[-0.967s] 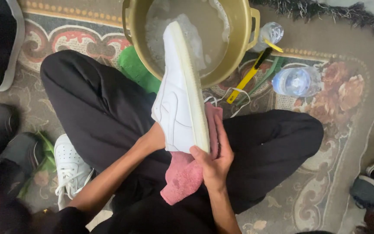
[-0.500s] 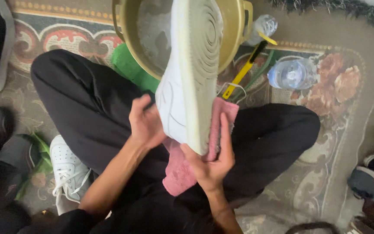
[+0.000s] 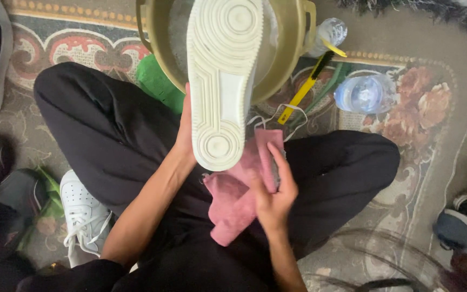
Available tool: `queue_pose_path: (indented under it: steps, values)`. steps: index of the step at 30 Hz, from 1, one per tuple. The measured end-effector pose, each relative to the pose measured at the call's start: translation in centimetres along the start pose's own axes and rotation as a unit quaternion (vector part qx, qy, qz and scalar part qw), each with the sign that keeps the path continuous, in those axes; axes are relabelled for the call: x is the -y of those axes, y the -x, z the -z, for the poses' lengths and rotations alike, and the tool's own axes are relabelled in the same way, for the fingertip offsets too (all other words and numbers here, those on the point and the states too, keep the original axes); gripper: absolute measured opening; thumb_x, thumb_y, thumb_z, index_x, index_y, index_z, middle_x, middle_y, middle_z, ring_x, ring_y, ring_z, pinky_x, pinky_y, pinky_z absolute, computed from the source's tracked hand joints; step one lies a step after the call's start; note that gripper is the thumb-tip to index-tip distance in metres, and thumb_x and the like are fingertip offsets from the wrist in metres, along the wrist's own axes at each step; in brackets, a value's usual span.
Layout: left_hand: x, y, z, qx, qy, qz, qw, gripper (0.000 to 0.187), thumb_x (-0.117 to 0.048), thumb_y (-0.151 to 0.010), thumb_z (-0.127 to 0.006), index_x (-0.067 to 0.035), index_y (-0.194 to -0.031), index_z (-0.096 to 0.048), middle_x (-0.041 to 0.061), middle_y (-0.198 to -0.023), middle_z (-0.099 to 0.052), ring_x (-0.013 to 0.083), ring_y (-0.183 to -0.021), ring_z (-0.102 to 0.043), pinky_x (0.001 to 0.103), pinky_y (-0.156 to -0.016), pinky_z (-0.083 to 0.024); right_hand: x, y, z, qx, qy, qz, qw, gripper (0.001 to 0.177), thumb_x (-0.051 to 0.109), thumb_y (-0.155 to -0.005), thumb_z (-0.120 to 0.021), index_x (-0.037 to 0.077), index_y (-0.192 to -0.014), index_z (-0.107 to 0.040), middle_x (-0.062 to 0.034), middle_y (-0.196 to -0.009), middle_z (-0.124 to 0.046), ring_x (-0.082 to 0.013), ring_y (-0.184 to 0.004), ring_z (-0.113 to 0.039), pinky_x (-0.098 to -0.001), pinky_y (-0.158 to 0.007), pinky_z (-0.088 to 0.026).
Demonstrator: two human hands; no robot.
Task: Cleaning the sole of a white sneaker using a cloth and a brush with soapy water
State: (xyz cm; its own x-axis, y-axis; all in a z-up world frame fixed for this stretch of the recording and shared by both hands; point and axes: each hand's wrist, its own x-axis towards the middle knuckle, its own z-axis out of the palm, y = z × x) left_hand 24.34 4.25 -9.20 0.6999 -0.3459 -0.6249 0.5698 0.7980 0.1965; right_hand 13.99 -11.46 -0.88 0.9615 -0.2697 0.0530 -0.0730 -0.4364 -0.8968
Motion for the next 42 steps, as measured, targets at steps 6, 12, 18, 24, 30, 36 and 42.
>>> queue_pose_path:
  steps: [6,12,18,24,30,36,42]
  values:
    - [-0.3,-2.0,4.3,0.043,0.066,-0.029,0.996,0.1,-0.076,-0.082,-0.057,-0.001,-0.148,-0.046,0.025,-0.148,-0.049,0.0381,-0.137,-0.05,0.057,-0.119,-0.033,2.4,-3.3,4.3,0.25,0.216,-0.095,0.939,0.056,0.028,-0.093,-0.07,-0.003,-0.138,-0.059,-0.0347,-0.125,-0.063,-0.0559,-0.115,-0.059,-0.0643,-0.095,-0.049]
    - [1.0,-2.8,7.5,0.05,0.085,-0.054,0.994,0.112,-0.083,-0.071,-0.062,-0.003,-0.148,-0.047,0.024,-0.147,-0.051,0.041,-0.136,-0.051,0.059,-0.121,-0.032,-0.2,-8.2,7.5,0.08,0.296,-0.013,0.952,0.046,0.025,-0.095,-0.08,-0.004,-0.13,-0.068,-0.0255,-0.107,-0.071,-0.0398,-0.086,-0.072,-0.0427,-0.07,-0.059]
    - [1.0,-4.2,8.2,0.066,0.068,-0.086,0.992,0.112,-0.08,-0.067,-0.07,-0.003,-0.145,-0.051,0.024,-0.143,-0.055,0.0404,-0.133,-0.054,0.061,-0.121,-0.031,-3.0,-18.1,6.6,-0.021,0.32,0.116,0.94,0.04,0.023,-0.103,-0.082,-0.002,-0.132,-0.068,-0.0247,-0.116,-0.067,-0.0391,-0.1,-0.068,-0.0428,-0.08,-0.056]
    - [-0.3,-3.0,6.3,0.095,0.042,-0.077,0.992,0.102,-0.062,-0.073,-0.076,-0.002,-0.15,-0.044,0.023,-0.138,-0.058,0.0347,-0.11,-0.065,0.044,-0.088,-0.058,-8.8,-26.9,4.1,0.078,0.41,0.029,0.908,0.035,0.021,-0.097,-0.079,0.003,-0.127,-0.07,-0.0136,-0.083,-0.072,-0.0212,-0.059,-0.063,-0.0351,-0.051,-0.053]
    - [0.1,-3.5,7.4,0.108,0.069,-0.058,0.99,0.096,-0.059,-0.075,-0.078,-0.002,-0.147,-0.049,0.02,-0.136,-0.061,0.0331,-0.112,-0.065,0.045,-0.093,-0.056,-11.1,-29.1,4.0,0.099,0.368,0.006,0.925,0.012,0.009,-0.099,-0.072,0.003,-0.108,-0.078,-0.0157,-0.08,-0.074,-0.0204,-0.054,-0.068,-0.0311,-0.048,-0.054]
    - [0.2,-3.3,8.2,0.129,0.071,-0.045,0.988,0.105,-0.057,-0.068,-0.087,0.002,-0.146,-0.048,0.023,-0.133,-0.062,0.0354,-0.108,-0.067,0.044,-0.088,-0.059,-10.8,-30.1,6.1,0.086,0.212,-0.128,0.965,0.011,0.006,-0.102,-0.067,0.0,-0.105,-0.076,-0.0035,-0.073,-0.072,-0.0065,-0.048,-0.062,-0.0163,-0.04,-0.05]
    - [0.9,-3.7,10.8,0.163,0.113,-0.019,0.98,0.078,-0.034,-0.073,-0.095,0.007,-0.13,-0.061,0.021,-0.114,-0.072,0.0327,-0.092,-0.072,0.041,-0.082,-0.061,-10.8,-30.1,6.0,0.141,0.384,0.034,0.912,0.015,-0.003,-0.097,-0.066,-0.002,-0.107,-0.077,-0.0119,-0.078,-0.075,-0.0152,-0.054,-0.067,-0.0235,-0.043,-0.052]
